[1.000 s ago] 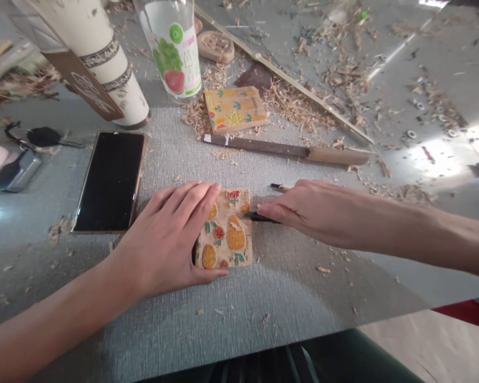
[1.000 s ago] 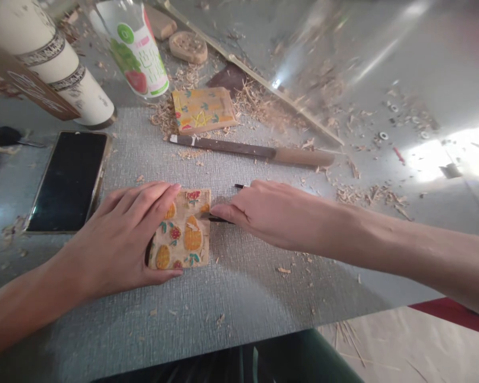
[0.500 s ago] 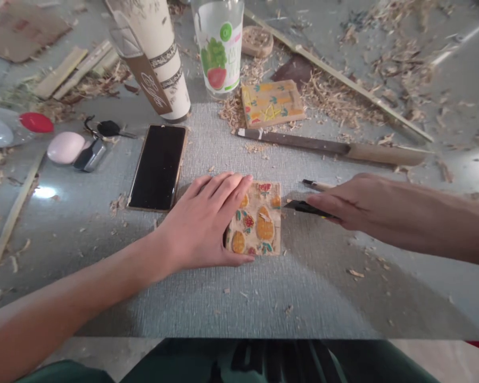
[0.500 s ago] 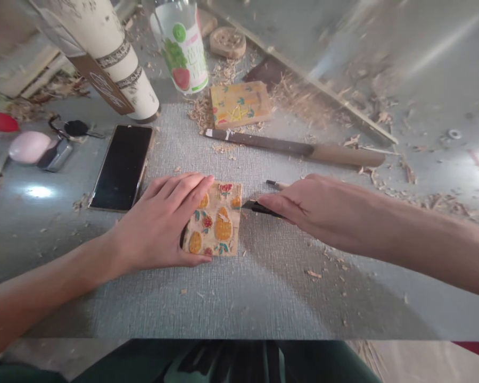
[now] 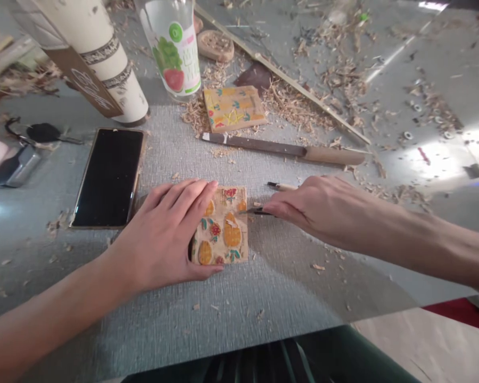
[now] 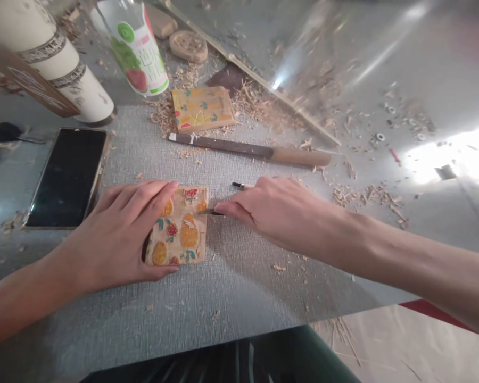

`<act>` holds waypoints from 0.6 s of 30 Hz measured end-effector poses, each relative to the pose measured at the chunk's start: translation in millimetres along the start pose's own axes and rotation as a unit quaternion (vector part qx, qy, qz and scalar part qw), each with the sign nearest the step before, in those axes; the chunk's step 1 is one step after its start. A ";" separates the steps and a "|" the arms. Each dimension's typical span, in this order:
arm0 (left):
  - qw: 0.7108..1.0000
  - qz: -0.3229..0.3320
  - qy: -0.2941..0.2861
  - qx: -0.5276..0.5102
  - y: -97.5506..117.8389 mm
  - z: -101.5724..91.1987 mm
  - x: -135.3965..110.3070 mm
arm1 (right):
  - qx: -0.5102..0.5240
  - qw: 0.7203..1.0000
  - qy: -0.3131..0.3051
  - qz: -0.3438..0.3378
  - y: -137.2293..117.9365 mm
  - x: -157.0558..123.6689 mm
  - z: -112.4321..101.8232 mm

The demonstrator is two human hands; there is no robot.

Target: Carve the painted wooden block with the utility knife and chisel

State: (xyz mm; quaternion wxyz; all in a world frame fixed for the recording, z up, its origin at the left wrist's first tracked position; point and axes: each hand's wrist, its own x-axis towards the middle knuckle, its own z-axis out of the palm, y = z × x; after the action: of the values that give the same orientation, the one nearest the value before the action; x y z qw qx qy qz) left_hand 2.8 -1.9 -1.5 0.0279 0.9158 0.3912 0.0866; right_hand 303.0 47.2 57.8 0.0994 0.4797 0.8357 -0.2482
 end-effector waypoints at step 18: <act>1.000 0.009 0.006 0.005 -2.5 3.5 0.3 | -0.064 0.997 -0.032 0.044 -11.9 -2.3 3.4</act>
State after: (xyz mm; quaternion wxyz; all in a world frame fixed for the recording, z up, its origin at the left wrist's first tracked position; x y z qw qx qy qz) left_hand 1.9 0.2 -5.2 0.0203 0.9187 0.3839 0.0910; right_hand 293.8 38.8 59.7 0.1670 0.5003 0.8245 -0.2050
